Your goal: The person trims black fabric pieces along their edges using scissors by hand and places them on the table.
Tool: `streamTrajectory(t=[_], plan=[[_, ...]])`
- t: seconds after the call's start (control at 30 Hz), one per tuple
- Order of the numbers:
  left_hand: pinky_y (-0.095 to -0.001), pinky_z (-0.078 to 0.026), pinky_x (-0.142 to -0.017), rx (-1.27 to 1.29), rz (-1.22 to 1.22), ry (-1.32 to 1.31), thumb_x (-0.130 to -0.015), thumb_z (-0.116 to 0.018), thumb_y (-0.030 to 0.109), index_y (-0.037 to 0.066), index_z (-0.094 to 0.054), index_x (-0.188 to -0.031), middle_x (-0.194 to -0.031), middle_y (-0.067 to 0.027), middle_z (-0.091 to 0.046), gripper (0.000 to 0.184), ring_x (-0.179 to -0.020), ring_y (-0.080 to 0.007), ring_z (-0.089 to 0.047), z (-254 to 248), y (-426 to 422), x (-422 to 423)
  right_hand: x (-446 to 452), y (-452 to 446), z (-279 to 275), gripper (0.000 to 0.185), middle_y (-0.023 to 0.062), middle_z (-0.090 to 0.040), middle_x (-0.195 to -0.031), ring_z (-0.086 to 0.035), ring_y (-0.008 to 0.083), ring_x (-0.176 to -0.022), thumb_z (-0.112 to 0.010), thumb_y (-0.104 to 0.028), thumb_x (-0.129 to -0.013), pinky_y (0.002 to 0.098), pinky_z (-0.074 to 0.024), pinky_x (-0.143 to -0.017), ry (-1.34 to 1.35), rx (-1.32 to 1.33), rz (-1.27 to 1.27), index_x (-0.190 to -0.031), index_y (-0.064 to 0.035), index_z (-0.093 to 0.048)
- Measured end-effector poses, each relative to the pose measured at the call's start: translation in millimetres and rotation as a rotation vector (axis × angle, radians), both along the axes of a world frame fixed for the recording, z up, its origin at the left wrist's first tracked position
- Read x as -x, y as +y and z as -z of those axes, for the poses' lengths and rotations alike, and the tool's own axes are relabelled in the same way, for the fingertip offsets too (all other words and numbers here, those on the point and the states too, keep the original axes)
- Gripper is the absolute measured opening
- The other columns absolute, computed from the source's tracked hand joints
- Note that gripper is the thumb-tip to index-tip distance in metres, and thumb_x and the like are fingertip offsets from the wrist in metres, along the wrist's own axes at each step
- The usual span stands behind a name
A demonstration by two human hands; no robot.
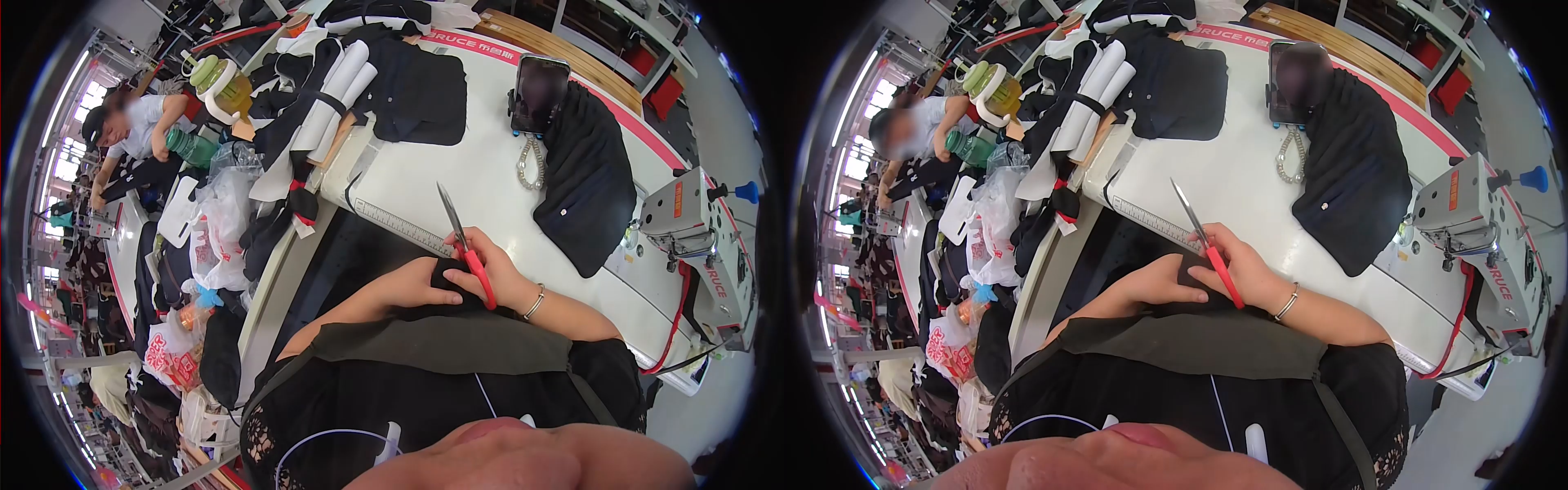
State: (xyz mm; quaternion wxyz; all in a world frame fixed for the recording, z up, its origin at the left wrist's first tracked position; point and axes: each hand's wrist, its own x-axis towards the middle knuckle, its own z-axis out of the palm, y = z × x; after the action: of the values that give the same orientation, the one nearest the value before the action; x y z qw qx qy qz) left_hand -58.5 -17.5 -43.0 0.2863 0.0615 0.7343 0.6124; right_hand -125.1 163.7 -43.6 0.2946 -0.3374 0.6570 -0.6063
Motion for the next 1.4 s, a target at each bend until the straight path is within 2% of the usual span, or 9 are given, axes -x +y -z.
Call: streamTrajectory(t=[0.07,0.13,0.23,0.4,0.47,0.67,0.77,0.83,1.4], plan=[[-0.0306,-0.044,-0.086,0.024,0.003,0.077,-0.076,-0.073,0.024,-0.001,-0.053,-0.116,-0.104,-0.0104,-0.061,0.051,-0.098,-0.0185,-0.056,0,-1,0,1,1,-1,0.044,0.0016,-0.05,-0.09,-0.049,0.0089,-0.081,-0.068,-0.007,-0.078,0.0224,-0.0431,-0.074,-0.06,-0.018,0.006,-0.116,-0.0082,-0.045],[-0.029,-0.044,-0.084,-0.205,-0.061,-0.022,-0.079,-0.07,0.021,0.0,-0.053,-0.113,-0.102,-0.0072,-0.061,0.043,-0.096,-0.0143,-0.055,4,-3,-1,0,1,-2,0.043,0.0009,-0.049,-0.089,-0.048,0.0081,-0.081,-0.067,-0.006,-0.078,0.0218,-0.0426,-0.074,-0.14,0.027,0.015,-0.115,-0.0079,-0.045],[-0.0271,-0.044,-0.083,-0.214,-0.059,0.008,-0.082,-0.068,0.018,0.001,-0.054,-0.111,-0.1,-0.0043,-0.06,0.037,-0.093,-0.0106,-0.053,13,-10,0,0,0,-1,0.041,0.0002,-0.048,-0.09,-0.048,0.007,-0.082,-0.065,-0.003,-0.079,0.0212,-0.0419,-0.075,-0.246,0.127,0.036,-0.115,-0.0068,-0.045],[-0.0266,-0.043,-0.083,-0.23,-0.081,0.006,-0.083,-0.067,0.019,0.001,-0.054,-0.112,-0.099,-0.0033,-0.06,0.036,-0.092,-0.0099,-0.053,9,-7,1,1,1,-1,0.039,0.0004,-0.048,-0.091,-0.048,0.0066,-0.085,-0.063,-0.002,-0.08,0.0213,-0.0416,-0.077,-0.249,0.176,0.047,-0.115,-0.0052,-0.045],[-0.0265,-0.043,-0.082,-0.212,-0.077,0.004,-0.084,-0.066,0.019,0.001,-0.053,-0.112,-0.099,-0.003,-0.06,0.036,-0.092,-0.0097,-0.053,11,-7,2,1,1,-1,0.039,0.0051,-0.048,-0.099,-0.048,0.01,-0.093,-0.06,0.001,-0.079,0.0244,-0.0392,-0.085,-0.309,0.172,0.033,-0.114,-0.0031,-0.042],[-0.0263,-0.043,-0.082,-0.225,-0.077,-0.011,-0.085,-0.064,0.019,0.001,-0.054,-0.113,-0.099,-0.0024,-0.06,0.034,-0.092,-0.0092,-0.053,17,-3,6,4,1,3,0.038,0.0012,-0.048,-0.093,-0.048,0.0072,-0.088,-0.06,-0.002,-0.081,0.022,-0.0408,-0.08,-0.274,0.168,0.059,-0.115,-0.0058,-0.045],[-0.0261,-0.044,-0.081,-0.277,-0.086,-0.046,-0.085,-0.065,0.02,0.001,-0.054,-0.112,-0.098,-0.0022,-0.06,0.034,-0.091,-0.0089,-0.053,22,-3,9,5,2,0,0.038,0.0012,-0.047,-0.093,-0.048,0.0074,-0.088,-0.061,-0.002,-0.081,0.0221,-0.0407,-0.081,-0.26,0.157,0.061,-0.115,-0.0062,-0.045],[-0.0276,-0.043,-0.084,-0.223,-0.032,-0.073,-0.086,-0.061,0.014,0.001,-0.052,-0.116,-0.107,-0.0024,-0.058,0.034,-0.097,-0.0091,-0.052,23,-5,11,5,2,-1,0.038,0.0011,-0.047,-0.093,-0.048,0.0075,-0.088,-0.061,-0.002,-0.081,0.0221,-0.0407,-0.08,-0.276,0.147,0.062,-0.115,-0.0061,-0.045],[-0.0285,-0.042,-0.087,-0.256,-0.02,-0.132,-0.086,-0.061,0.014,0.0,-0.053,-0.113,-0.105,-0.0037,-0.059,0.032,-0.099,-0.0101,-0.052,12,-4,24,11,3,-9,0.038,0.0033,-0.049,-0.095,-0.048,0.0093,-0.089,-0.059,-0.003,-0.081,0.0233,-0.04,-0.082,-0.294,0.125,0.086,-0.115,-0.0036,-0.043]])
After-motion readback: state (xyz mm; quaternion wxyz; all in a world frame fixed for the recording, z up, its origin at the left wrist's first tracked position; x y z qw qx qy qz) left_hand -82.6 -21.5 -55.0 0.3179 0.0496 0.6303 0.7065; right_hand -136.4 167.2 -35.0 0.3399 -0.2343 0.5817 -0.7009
